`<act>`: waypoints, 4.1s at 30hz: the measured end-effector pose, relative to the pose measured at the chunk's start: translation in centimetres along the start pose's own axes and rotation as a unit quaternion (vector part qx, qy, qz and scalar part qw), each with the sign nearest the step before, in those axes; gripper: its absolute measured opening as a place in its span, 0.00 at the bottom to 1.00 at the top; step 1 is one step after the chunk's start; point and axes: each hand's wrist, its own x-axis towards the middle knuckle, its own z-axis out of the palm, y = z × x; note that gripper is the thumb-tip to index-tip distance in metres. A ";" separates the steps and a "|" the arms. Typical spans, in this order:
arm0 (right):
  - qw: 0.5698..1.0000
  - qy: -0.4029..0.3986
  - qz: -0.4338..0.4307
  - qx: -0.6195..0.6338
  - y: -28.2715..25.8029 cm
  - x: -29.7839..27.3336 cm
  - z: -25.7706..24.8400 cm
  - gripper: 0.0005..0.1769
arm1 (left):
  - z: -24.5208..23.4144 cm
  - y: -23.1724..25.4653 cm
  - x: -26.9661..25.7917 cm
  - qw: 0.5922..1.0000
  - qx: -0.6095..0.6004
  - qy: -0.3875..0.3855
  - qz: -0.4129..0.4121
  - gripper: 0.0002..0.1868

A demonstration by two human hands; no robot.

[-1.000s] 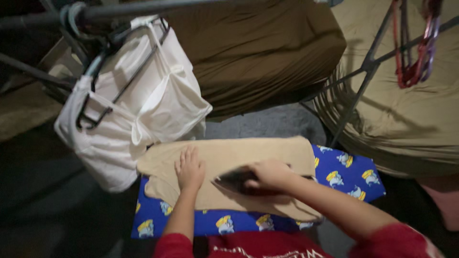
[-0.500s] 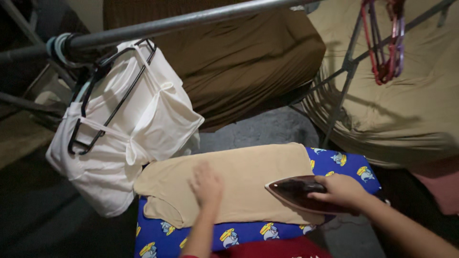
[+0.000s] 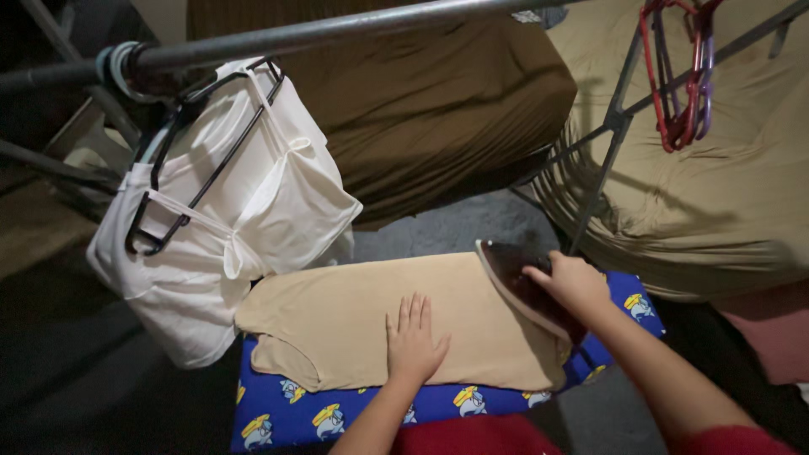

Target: The person irons a beige t-shirt on a blue patterned ironing board, smoothing the fabric and using a steam iron to remove wrinkles. After ironing, the person places the shirt on a red hanger and hangs it on a metal rack. The person then picks up a pink t-shirt and places it on the ironing board.

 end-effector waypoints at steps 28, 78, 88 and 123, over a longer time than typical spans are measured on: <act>0.930 -0.161 -0.328 -0.036 -14.7 -3.9 -0.6 0.36 | -0.9 -16.0 0.2 0.958 0.110 0.115 -0.239 0.37; 0.929 -0.131 -0.347 0.010 -23.6 -1.4 1.4 0.34 | 0.5 -17.6 0.2 0.950 0.110 0.133 -0.260 0.34; 0.941 -0.146 -0.301 0.044 -21.1 -3.7 1.3 0.30 | 0.5 -21.6 1.6 0.946 0.101 0.160 -0.265 0.34; 0.942 -0.180 -0.283 0.007 -16.7 -5.8 1.0 0.32 | -0.7 -20.3 -1.0 0.937 0.034 0.225 -0.266 0.27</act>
